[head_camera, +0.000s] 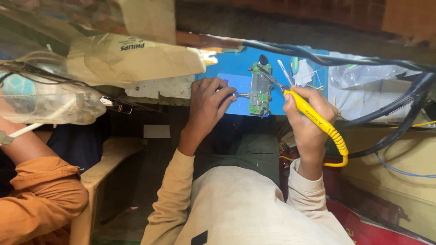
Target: The person cleans a phone motherboard with a toothbrush on a blue mat, then solders components on the board with a yellow soldering iron, holding the board steady with the other hand and repositioning it between solder points. The clip ends while soldering is still in progress.
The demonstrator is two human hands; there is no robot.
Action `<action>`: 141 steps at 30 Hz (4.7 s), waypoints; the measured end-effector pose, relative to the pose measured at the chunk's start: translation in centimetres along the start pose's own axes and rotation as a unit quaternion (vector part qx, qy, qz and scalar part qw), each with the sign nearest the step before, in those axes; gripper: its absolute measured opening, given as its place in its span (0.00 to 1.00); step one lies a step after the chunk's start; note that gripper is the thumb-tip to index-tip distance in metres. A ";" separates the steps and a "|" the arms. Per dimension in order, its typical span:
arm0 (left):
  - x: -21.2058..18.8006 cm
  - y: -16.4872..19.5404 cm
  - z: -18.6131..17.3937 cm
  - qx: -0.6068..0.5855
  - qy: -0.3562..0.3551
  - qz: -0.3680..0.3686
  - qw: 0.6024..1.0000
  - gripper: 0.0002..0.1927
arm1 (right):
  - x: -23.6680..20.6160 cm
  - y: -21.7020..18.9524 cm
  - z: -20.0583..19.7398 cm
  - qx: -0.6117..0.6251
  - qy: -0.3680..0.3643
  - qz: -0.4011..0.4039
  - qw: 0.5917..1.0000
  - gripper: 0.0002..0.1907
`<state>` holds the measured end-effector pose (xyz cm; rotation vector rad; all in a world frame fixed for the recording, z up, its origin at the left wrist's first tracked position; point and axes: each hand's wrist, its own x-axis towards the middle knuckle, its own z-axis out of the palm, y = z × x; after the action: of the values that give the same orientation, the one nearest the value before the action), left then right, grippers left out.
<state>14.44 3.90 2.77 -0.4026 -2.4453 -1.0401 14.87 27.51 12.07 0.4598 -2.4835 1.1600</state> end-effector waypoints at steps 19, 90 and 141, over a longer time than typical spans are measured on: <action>-0.1 -0.2 0.0 -0.004 0.012 0.003 1.000 0.09 | -0.1 -0.6 0.3 -0.008 0.012 0.009 1.000 0.09; -0.4 0.0 0.2 0.009 0.028 0.015 0.999 0.10 | -5.8 -2.6 -2.0 -0.005 0.017 0.085 0.996 0.09; 0.8 -0.3 1.3 0.048 0.037 -0.015 0.998 0.10 | -6.2 -3.4 -2.1 -0.026 0.001 0.047 0.999 0.09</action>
<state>13.28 4.75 2.19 -0.2920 -2.4295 -0.9283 22.26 27.93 12.81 0.3305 -2.5514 1.1274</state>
